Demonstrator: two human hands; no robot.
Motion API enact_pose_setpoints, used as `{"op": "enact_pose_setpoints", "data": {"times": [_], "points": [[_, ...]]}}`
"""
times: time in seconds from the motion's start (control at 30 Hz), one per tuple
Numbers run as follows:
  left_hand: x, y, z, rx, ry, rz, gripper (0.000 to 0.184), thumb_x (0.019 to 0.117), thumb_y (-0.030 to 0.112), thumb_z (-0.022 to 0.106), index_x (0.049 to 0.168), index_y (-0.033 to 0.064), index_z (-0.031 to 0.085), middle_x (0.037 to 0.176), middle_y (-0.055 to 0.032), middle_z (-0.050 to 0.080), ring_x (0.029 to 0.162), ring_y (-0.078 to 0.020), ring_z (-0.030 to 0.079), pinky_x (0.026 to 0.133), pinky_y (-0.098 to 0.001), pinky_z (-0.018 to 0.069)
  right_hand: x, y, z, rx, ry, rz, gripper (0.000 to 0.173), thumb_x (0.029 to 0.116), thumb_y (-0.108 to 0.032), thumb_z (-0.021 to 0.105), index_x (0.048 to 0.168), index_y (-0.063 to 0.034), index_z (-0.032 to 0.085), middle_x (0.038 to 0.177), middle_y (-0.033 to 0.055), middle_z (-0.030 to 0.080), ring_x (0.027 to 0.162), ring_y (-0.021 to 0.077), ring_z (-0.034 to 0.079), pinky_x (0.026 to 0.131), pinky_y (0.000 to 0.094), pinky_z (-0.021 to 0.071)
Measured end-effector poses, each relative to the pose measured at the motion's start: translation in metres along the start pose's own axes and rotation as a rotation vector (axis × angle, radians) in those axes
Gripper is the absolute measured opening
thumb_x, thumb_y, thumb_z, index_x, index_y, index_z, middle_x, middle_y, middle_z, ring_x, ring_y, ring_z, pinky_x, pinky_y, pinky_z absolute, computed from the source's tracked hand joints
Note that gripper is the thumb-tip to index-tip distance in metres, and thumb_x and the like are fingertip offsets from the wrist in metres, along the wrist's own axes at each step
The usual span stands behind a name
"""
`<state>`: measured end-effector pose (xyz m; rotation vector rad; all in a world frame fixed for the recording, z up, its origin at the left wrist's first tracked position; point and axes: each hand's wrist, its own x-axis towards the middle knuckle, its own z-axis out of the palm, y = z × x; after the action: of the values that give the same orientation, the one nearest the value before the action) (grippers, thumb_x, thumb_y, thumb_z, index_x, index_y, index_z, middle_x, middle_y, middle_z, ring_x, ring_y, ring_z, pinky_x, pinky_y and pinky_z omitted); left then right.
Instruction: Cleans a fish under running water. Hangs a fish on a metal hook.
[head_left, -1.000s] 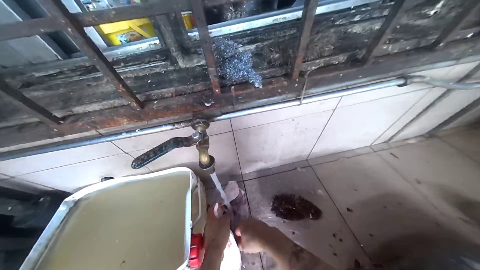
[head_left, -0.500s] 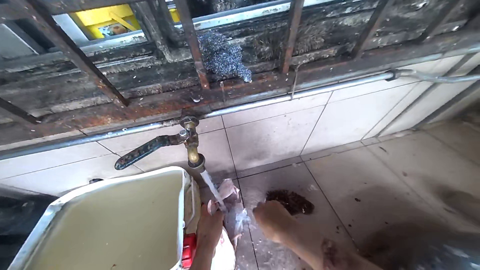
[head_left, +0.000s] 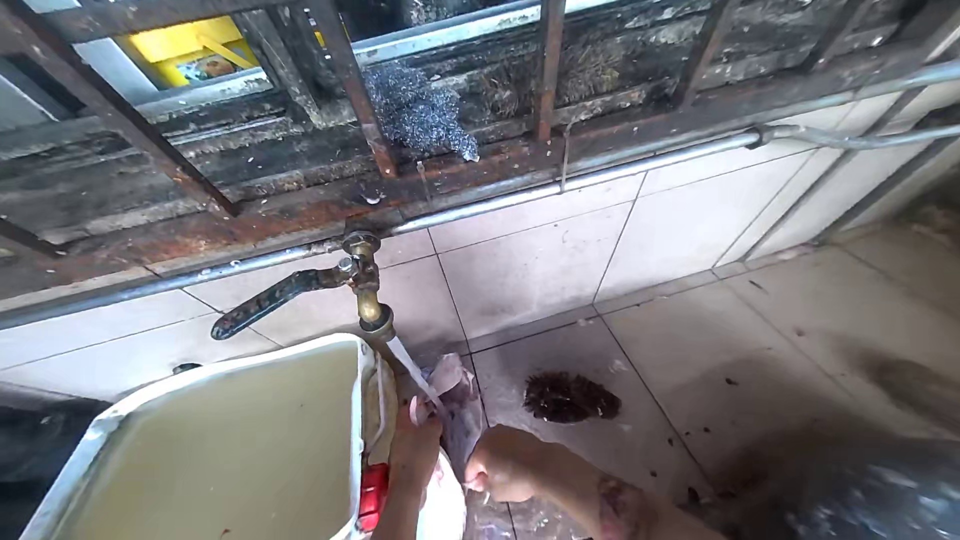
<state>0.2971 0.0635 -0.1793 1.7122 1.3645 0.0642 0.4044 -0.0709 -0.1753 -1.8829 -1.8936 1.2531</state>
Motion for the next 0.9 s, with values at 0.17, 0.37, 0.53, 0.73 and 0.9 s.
{"op": "enact_pose_setpoints", "data": {"times": [0.17,0.37,0.53,0.73,0.9], "points": [[0.002,0.002,0.000,-0.016,-0.014,0.001,0.061,0.0941,0.016,0.070,0.148,0.0039,0.046,0.130,-0.0244,0.063,0.116,-0.0370,0.064,0.094,-0.0577,0.0531,-0.074,0.027,-0.039,0.068,0.306,0.267,0.026,0.1024,-0.021,0.060,0.119,-0.0056,0.073,0.115,0.0193,0.072,0.111,0.0348,0.068,0.100,0.0554,0.0509],[0.001,0.002,0.003,-0.017,-0.020,0.004,0.059,0.0947,0.018,0.069,0.148,0.0037,0.047,0.131,-0.0238,0.063,0.118,-0.0369,0.063,0.098,-0.0574,0.0517,-0.073,0.071,-0.013,-0.113,0.340,0.715,0.095,0.0804,-0.034,0.083,0.161,-0.0247,0.034,0.152,0.0305,0.042,0.136,0.0535,0.044,0.101,0.0727,0.0421],[-0.008,-0.007,0.009,0.040,-0.002,0.000,0.062,0.0973,0.023,0.067,0.152,0.0066,0.043,0.137,-0.0213,0.062,0.123,-0.0356,0.062,0.103,-0.0565,0.0505,-0.058,0.013,-0.038,0.253,0.353,0.681,0.079,0.0873,-0.029,0.072,0.155,-0.0115,0.035,0.131,0.0218,0.063,0.119,0.0390,0.063,0.097,0.0595,0.0516],[-0.010,-0.006,0.011,0.042,-0.003,-0.032,0.063,0.0969,0.027,0.067,0.152,0.0087,0.043,0.137,-0.0214,0.062,0.124,-0.0372,0.062,0.102,-0.0599,0.0499,-0.007,-0.015,-0.014,0.200,0.291,0.559,0.080,0.0991,-0.043,0.065,0.165,-0.0181,0.026,0.150,0.0239,0.050,0.127,0.0432,0.058,0.102,0.0607,0.0492],[-0.010,-0.008,0.005,-0.133,0.039,0.021,0.059,0.0976,0.018,0.067,0.149,0.0008,0.044,0.137,-0.0248,0.060,0.126,-0.0368,0.060,0.106,-0.0559,0.0475,-0.011,-0.009,0.064,-0.056,0.681,0.420,0.093,0.0824,-0.047,0.079,0.161,-0.0222,0.037,0.163,0.0253,0.033,0.144,0.0469,0.042,0.100,0.0677,0.0467]]}}
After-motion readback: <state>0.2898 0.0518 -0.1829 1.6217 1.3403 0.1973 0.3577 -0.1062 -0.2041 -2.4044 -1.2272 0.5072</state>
